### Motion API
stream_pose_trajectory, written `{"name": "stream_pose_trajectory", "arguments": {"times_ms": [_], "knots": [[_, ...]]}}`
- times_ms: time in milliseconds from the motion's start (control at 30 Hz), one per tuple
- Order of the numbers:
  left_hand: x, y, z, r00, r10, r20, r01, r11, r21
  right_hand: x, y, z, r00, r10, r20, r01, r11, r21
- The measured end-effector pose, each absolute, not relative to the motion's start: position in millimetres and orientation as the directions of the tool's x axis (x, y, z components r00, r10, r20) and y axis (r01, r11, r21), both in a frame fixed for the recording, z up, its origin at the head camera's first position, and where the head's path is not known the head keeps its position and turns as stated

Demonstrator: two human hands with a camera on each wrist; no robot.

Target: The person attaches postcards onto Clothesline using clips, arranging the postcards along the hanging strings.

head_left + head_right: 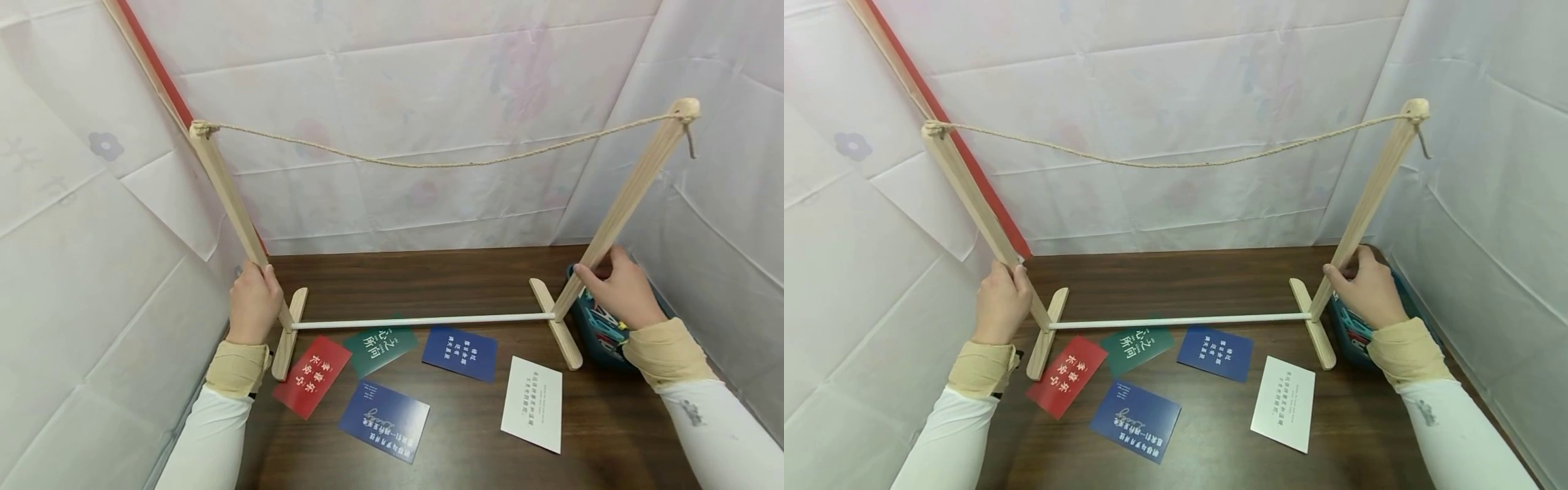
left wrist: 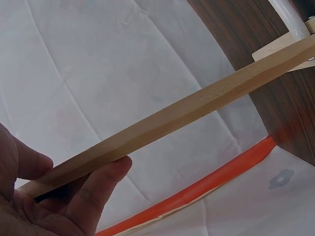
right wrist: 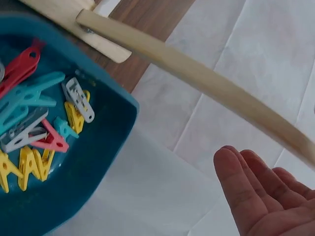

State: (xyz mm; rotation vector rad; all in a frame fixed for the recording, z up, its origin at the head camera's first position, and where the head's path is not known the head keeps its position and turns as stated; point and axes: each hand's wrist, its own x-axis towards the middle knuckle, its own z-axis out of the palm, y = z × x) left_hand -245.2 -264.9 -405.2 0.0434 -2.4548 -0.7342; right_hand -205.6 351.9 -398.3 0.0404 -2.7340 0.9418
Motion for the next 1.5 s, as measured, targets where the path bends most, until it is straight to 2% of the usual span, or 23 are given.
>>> {"name": "stream_pose_trajectory", "arguments": {"times_ms": [433, 767, 1200, 1500], "knots": [[-242.4, -263.8, -404.7, -0.833, -0.192, 0.519, 0.122, 0.851, 0.511, -208.0, 367.1, -394.3, -0.98, 0.067, 0.19, -0.045, 0.845, -0.532], [-242.2, -263.2, -405.8, -0.835, -0.204, 0.512, 0.103, 0.855, 0.509, -214.6, 384.4, -398.5, -0.992, 0.068, 0.102, 0.014, 0.887, -0.461], [-243.2, -264.4, -407.1, -0.839, -0.195, 0.507, 0.109, 0.854, 0.508, -234.8, 408.5, -415.6, -0.997, 0.019, -0.074, 0.047, 0.92, -0.389], [-241.7, -264.5, -406.1, -0.841, -0.197, 0.504, 0.104, 0.855, 0.508, -249.6, 415.2, -422.9, -0.975, -0.007, -0.224, 0.077, 0.929, -0.363]]}}
